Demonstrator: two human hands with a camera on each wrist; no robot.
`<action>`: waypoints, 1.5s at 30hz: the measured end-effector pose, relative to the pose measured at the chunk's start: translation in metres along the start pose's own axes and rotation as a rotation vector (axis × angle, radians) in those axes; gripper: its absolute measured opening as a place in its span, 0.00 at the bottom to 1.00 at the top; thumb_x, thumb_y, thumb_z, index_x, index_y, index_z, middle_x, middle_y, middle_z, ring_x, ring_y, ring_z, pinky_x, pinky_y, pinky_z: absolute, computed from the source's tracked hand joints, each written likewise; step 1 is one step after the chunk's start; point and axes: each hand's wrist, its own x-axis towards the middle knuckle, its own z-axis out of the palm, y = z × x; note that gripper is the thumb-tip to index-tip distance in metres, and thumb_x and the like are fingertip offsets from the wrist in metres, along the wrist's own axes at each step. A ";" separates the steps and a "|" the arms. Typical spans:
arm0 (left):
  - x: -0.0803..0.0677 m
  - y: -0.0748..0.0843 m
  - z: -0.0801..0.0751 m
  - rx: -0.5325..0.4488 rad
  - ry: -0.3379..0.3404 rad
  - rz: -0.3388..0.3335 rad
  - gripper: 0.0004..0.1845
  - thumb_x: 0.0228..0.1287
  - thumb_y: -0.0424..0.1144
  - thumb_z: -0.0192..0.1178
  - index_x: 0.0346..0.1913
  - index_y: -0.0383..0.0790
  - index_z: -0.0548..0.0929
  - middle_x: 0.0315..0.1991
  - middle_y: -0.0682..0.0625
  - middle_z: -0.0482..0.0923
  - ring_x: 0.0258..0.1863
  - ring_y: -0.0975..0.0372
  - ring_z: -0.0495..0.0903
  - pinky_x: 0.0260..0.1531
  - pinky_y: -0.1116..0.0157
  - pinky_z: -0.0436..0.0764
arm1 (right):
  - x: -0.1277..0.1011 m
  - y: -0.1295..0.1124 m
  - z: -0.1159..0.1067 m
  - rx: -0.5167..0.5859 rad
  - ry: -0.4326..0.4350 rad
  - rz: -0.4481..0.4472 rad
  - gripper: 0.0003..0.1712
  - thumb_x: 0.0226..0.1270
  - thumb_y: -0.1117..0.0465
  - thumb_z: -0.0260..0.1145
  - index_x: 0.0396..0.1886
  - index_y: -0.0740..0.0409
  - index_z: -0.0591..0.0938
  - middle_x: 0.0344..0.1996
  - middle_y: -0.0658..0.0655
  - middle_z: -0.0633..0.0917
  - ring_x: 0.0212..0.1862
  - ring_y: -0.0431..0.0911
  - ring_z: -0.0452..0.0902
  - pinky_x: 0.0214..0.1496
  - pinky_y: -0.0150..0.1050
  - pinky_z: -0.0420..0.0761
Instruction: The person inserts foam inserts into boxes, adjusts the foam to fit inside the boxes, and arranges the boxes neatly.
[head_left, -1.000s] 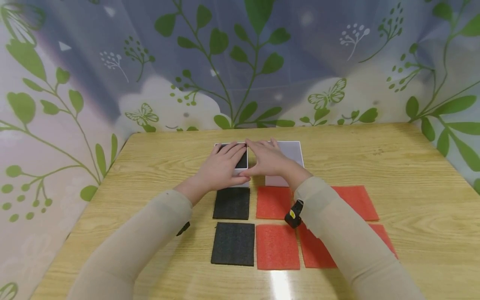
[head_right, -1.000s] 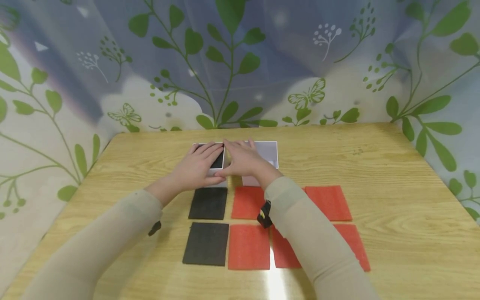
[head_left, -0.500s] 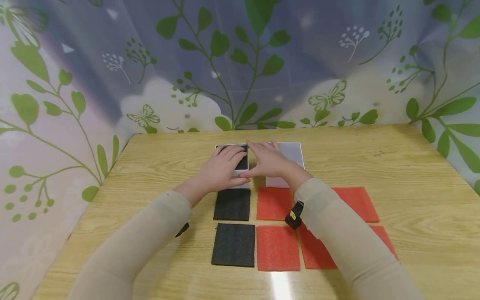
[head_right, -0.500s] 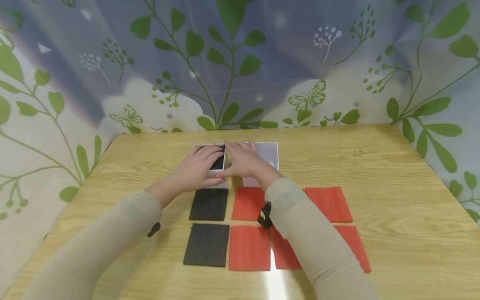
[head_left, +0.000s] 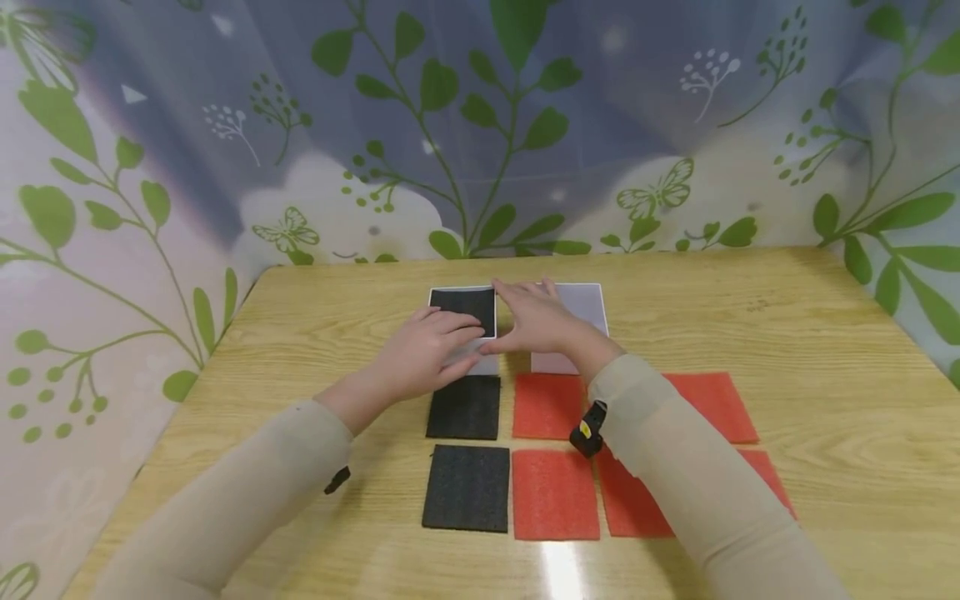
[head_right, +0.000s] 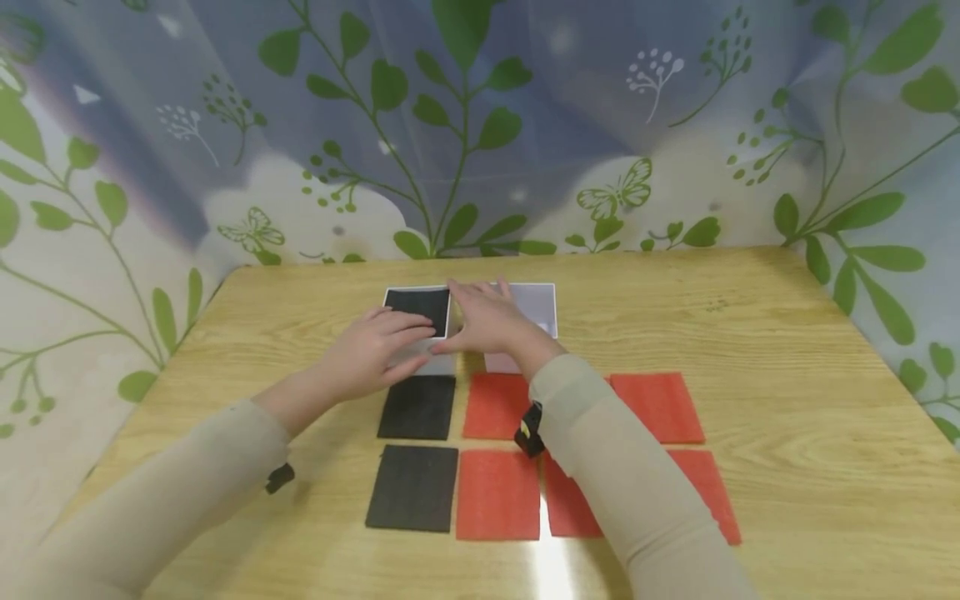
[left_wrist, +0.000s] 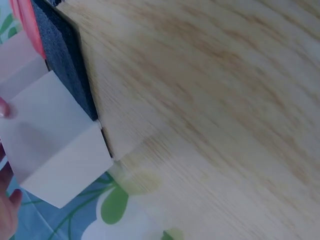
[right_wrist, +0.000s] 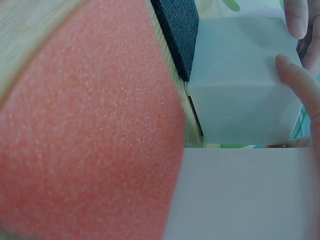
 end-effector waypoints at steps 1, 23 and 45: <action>0.000 0.001 0.000 -0.001 -0.003 -0.001 0.19 0.60 0.46 0.62 0.51 0.39 0.82 0.50 0.48 0.79 0.51 0.57 0.76 0.54 0.52 0.69 | 0.000 0.000 0.000 0.000 0.001 0.001 0.62 0.50 0.31 0.65 0.75 0.55 0.47 0.70 0.55 0.60 0.70 0.54 0.48 0.68 0.56 0.30; -0.015 -0.001 -0.008 0.031 0.036 -0.072 0.16 0.56 0.44 0.66 0.44 0.37 0.83 0.44 0.45 0.79 0.44 0.53 0.77 0.51 0.52 0.70 | 0.000 0.001 0.002 0.004 0.009 0.009 0.63 0.48 0.29 0.65 0.75 0.54 0.48 0.70 0.55 0.60 0.71 0.53 0.47 0.68 0.55 0.30; -0.030 -0.013 -0.016 0.127 0.022 -0.088 0.14 0.60 0.46 0.61 0.40 0.37 0.84 0.40 0.47 0.81 0.46 0.53 0.77 0.55 0.48 0.67 | 0.000 0.001 0.001 0.012 0.019 0.008 0.63 0.47 0.30 0.66 0.75 0.54 0.48 0.69 0.55 0.60 0.71 0.52 0.48 0.68 0.55 0.30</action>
